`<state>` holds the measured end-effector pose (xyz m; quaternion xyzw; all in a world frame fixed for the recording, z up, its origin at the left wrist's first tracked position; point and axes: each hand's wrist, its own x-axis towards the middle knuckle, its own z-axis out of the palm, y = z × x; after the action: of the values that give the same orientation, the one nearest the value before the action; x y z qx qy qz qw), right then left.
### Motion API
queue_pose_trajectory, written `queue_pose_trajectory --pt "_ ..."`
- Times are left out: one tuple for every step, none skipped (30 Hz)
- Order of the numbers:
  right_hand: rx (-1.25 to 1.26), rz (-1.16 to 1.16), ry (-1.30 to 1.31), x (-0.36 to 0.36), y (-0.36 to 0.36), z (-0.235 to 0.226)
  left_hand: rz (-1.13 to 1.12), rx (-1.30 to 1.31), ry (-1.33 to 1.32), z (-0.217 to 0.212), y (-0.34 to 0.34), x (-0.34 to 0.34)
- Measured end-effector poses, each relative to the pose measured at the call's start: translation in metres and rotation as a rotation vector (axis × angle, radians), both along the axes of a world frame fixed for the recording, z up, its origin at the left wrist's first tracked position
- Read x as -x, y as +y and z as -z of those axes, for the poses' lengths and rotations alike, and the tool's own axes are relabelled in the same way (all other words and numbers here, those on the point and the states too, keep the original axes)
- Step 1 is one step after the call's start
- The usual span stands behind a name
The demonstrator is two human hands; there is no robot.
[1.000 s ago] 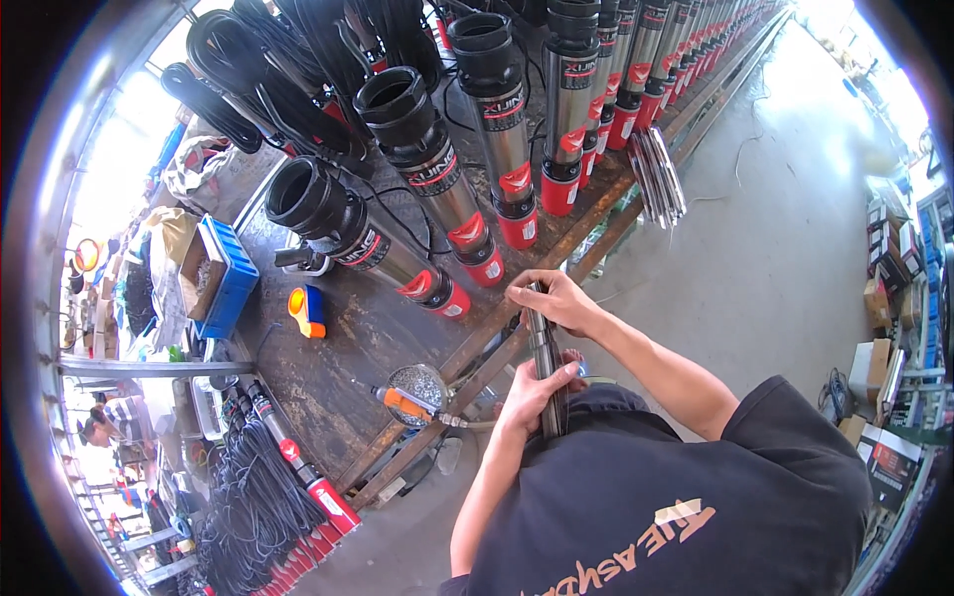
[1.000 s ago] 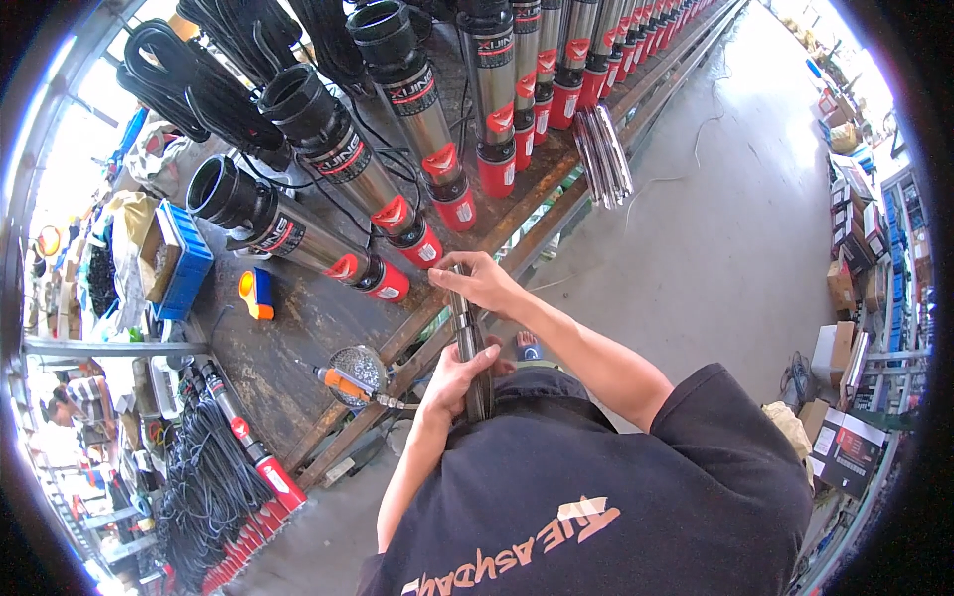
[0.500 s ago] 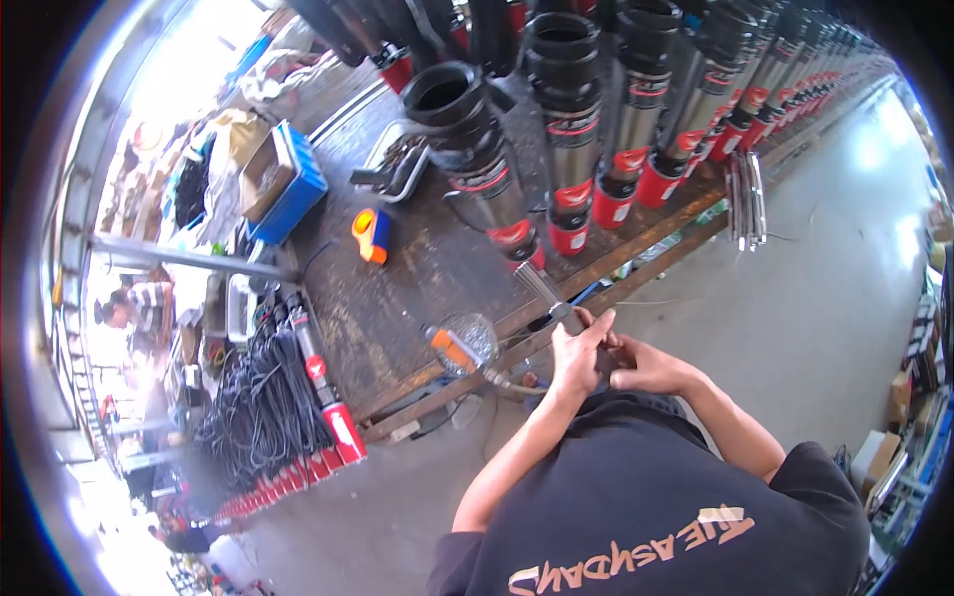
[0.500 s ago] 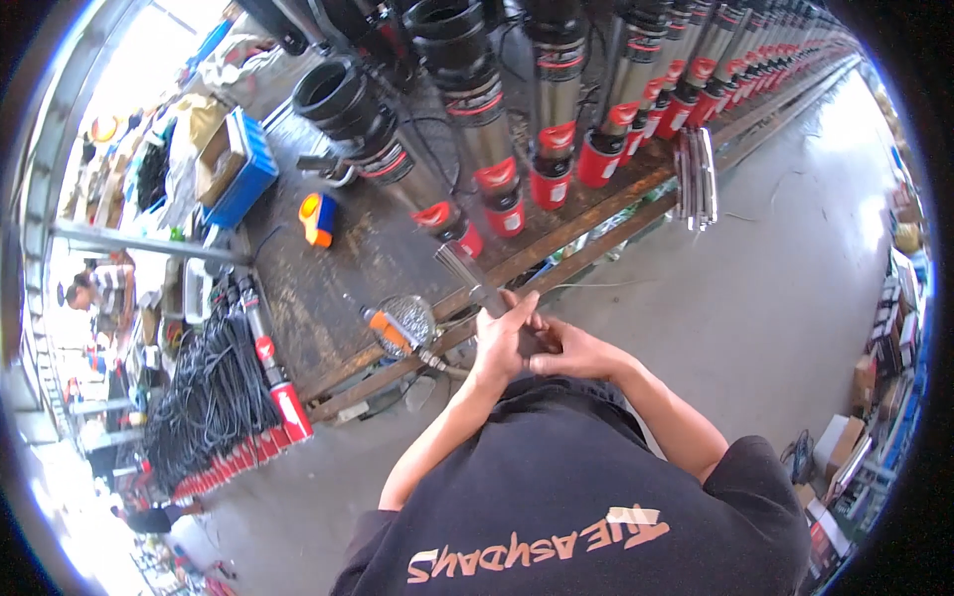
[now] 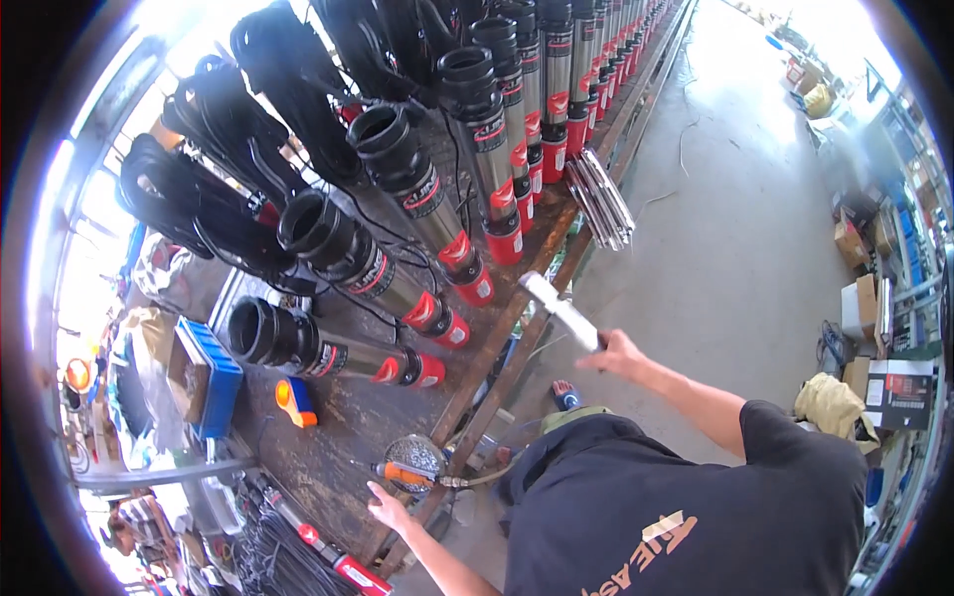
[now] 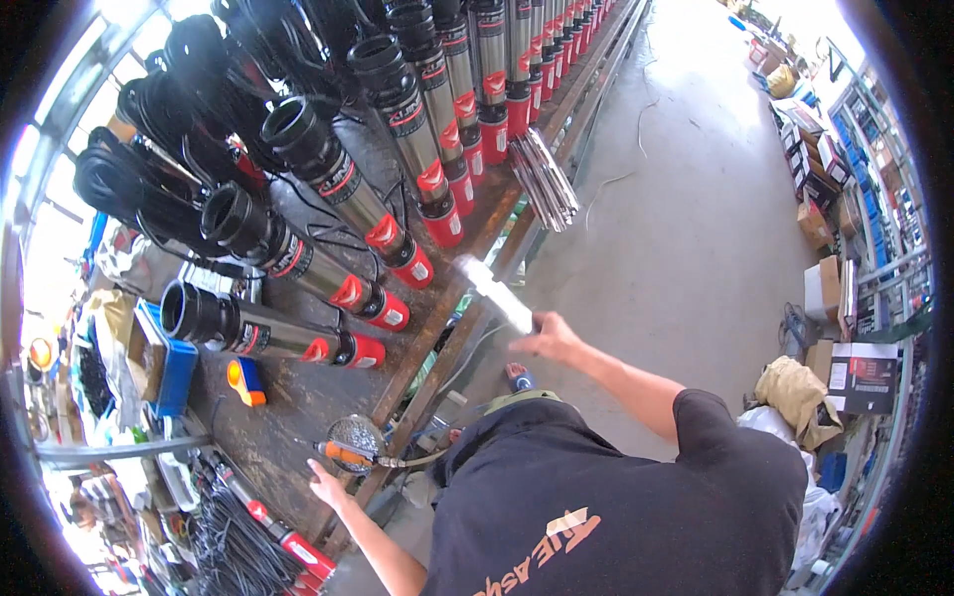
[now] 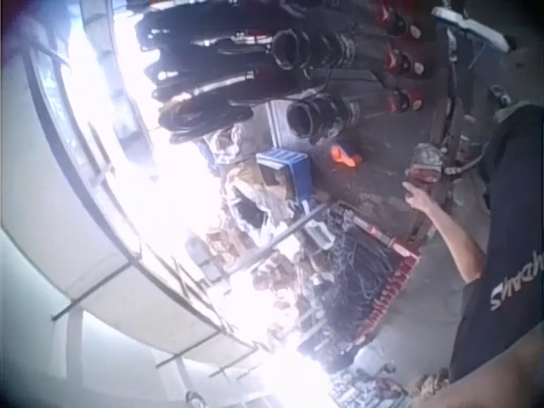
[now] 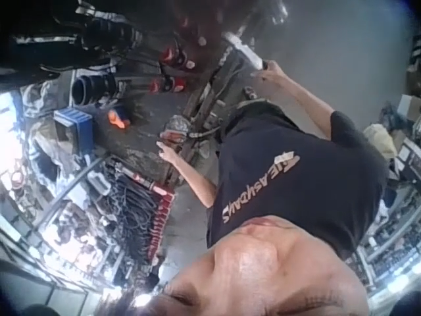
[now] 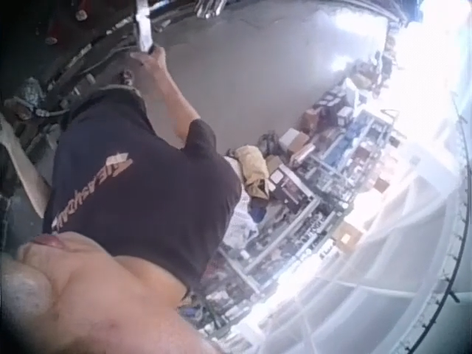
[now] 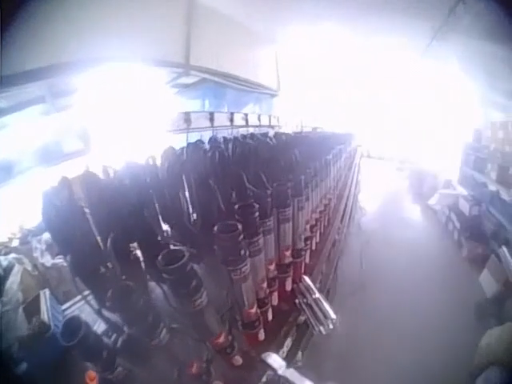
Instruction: The person assembles metal components onto cylindrical pumps using an air-powered screwdriver and hands, then organizes the finished pumps into rows on a workbench.
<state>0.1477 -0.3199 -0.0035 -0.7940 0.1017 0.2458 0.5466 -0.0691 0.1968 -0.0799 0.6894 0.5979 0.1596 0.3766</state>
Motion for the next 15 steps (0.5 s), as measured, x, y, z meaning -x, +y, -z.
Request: queue_pose_trajectory --pt "-0.082 0.085 -0.075 -0.018 -0.005 0.013 0.038 0.126 -0.071 0.030 0.026 0.013" --pt "-0.070 0.114 -0.130 -0.039 -0.003 0.013 0.072 0.252 -0.140 0.046 0.045 0.020" --pt "0.091 0.168 -0.192 -0.060 -0.018 0.032 0.122 0.347 -0.146 0.046 0.038 -0.001" --pt "0.250 0.205 -0.197 -0.084 -0.027 0.048 0.165 0.440 -0.147 0.047 0.025 -0.015" --pt "0.376 0.262 -0.281 -0.105 -0.022 0.061 0.135 0.378 -0.179 0.055 0.024 -0.016" --pt "0.392 0.335 -0.264 -0.123 -0.022 0.065 0.208 0.311 -0.108 0.051 0.012 -0.025" --pt "0.504 0.341 -0.278 -0.143 -0.021 0.078 0.157 0.334 -0.130 0.052 0.010 -0.029" --pt "0.611 0.344 -0.290 -0.161 -0.020 0.094 0.103 0.352 -0.151 0.058 0.014 -0.029" --pt "0.645 0.326 -0.240 -0.174 -0.022 0.105 0.123 0.328 -0.171 0.062 0.011 -0.029" --pt "0.678 0.302 -0.186 -0.182 -0.020 0.114 0.063 0.302 -0.070 0.061 0.007 -0.032" --pt "0.710 0.278 -0.134 -0.185 -0.020 0.121 0.085 0.364 -0.084 0.061 0.000 -0.033" --pt "0.702 0.288 -0.129 -0.180 -0.009 0.126 0.098 0.418 -0.098 0.057 -0.006 -0.032" --pt "0.704 0.312 -0.131 -0.179 -0.009 0.127 0.021 0.517 -0.177 0.047 -0.027 -0.043" --pt "0.713 0.336 -0.136 -0.181 -0.015 0.127 -0.058 0.624 -0.259 0.029 -0.059 -0.058" --pt "0.711 0.272 -0.093 -0.185 -0.024 0.127 -0.064 0.644 -0.269 0.016 -0.081 -0.072"
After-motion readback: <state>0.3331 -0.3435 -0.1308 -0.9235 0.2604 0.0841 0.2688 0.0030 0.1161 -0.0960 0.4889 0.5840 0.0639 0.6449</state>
